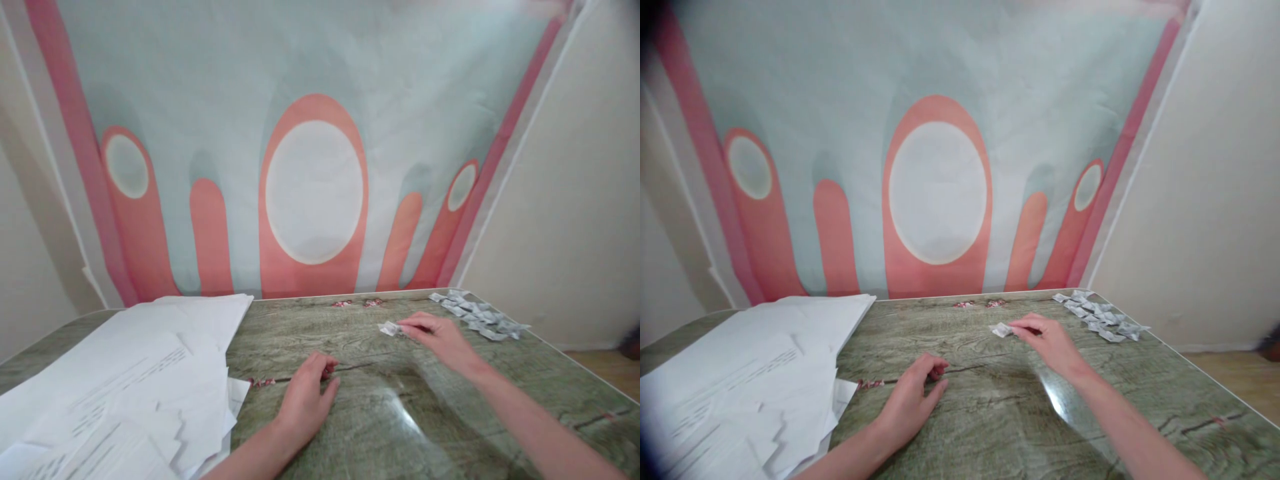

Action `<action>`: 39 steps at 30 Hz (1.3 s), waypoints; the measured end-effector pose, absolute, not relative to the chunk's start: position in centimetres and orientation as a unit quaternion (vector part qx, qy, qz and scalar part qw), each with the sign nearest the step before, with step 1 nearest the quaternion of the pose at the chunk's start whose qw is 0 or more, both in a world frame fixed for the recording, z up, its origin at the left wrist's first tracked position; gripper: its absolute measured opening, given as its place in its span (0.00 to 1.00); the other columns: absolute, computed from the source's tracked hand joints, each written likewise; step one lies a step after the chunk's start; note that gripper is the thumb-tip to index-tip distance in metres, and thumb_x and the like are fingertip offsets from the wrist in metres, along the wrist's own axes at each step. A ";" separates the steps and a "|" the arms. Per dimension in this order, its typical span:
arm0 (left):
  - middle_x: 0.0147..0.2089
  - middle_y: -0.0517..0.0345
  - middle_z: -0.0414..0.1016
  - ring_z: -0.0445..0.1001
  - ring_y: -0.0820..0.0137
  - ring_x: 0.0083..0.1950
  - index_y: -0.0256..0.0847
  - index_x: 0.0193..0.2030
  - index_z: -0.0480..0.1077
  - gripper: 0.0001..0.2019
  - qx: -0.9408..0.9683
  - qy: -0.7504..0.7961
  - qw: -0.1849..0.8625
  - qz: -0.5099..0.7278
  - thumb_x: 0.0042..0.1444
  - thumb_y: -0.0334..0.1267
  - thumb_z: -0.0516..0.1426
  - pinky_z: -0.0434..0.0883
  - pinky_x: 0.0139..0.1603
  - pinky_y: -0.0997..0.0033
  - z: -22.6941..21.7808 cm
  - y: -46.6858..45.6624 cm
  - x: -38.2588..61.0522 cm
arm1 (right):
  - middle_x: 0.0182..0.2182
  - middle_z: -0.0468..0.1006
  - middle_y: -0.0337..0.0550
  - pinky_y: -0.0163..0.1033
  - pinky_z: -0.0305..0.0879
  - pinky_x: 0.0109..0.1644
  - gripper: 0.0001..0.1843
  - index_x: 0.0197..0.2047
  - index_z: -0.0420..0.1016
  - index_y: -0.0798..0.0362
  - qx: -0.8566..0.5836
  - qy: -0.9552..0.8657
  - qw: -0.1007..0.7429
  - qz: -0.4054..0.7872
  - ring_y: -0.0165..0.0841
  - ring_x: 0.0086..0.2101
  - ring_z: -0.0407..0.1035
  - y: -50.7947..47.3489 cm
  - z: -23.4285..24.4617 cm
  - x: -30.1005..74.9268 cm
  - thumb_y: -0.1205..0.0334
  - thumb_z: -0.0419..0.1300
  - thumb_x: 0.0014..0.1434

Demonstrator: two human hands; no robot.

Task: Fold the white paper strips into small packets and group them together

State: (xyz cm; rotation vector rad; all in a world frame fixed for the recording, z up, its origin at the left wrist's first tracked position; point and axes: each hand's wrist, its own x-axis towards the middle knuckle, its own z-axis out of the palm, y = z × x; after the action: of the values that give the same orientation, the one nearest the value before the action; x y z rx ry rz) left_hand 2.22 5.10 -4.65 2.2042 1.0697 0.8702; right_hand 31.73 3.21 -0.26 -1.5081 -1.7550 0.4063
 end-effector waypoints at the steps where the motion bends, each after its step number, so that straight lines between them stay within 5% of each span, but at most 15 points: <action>1: 0.37 0.55 0.69 0.69 0.66 0.38 0.40 0.41 0.67 0.09 0.819 0.395 0.265 0.321 0.52 0.30 0.53 0.66 0.42 0.67 -4.7 5.2 2.2 | 0.35 0.79 0.42 0.41 0.64 0.42 0.16 0.38 0.79 0.49 -0.604 -0.681 0.384 0.153 0.37 0.36 0.71 3.1 -0.3 33.5 0.48 0.57 0.55; 15: 0.37 0.54 0.70 0.70 0.66 0.39 0.39 0.41 0.66 0.09 0.839 0.381 0.252 0.297 0.54 0.31 0.50 0.67 0.43 0.67 -4.8 5.5 2.2 | 0.34 0.81 0.48 0.47 0.66 0.41 0.26 0.38 0.79 0.53 -0.771 -0.492 0.402 0.043 0.45 0.34 0.74 -5.0 -7.6 54.7 0.42 0.59 0.45; 39: 0.37 0.55 0.70 0.70 0.66 0.39 0.39 0.41 0.66 0.08 0.841 0.382 0.255 0.288 0.55 0.31 0.50 0.67 0.43 0.67 -4.5 5.5 2.2 | 0.34 0.81 0.46 0.42 0.67 0.39 0.25 0.43 0.77 0.53 -0.781 -0.486 0.391 0.030 0.40 0.32 0.74 -4.4 -10.2 56.1 0.45 0.56 0.49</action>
State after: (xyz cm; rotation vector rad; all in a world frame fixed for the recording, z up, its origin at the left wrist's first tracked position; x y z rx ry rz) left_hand 2.20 5.54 -4.46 2.2836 1.0364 0.7818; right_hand 56.09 -4.38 -10.20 -1.9837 -1.2359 0.0760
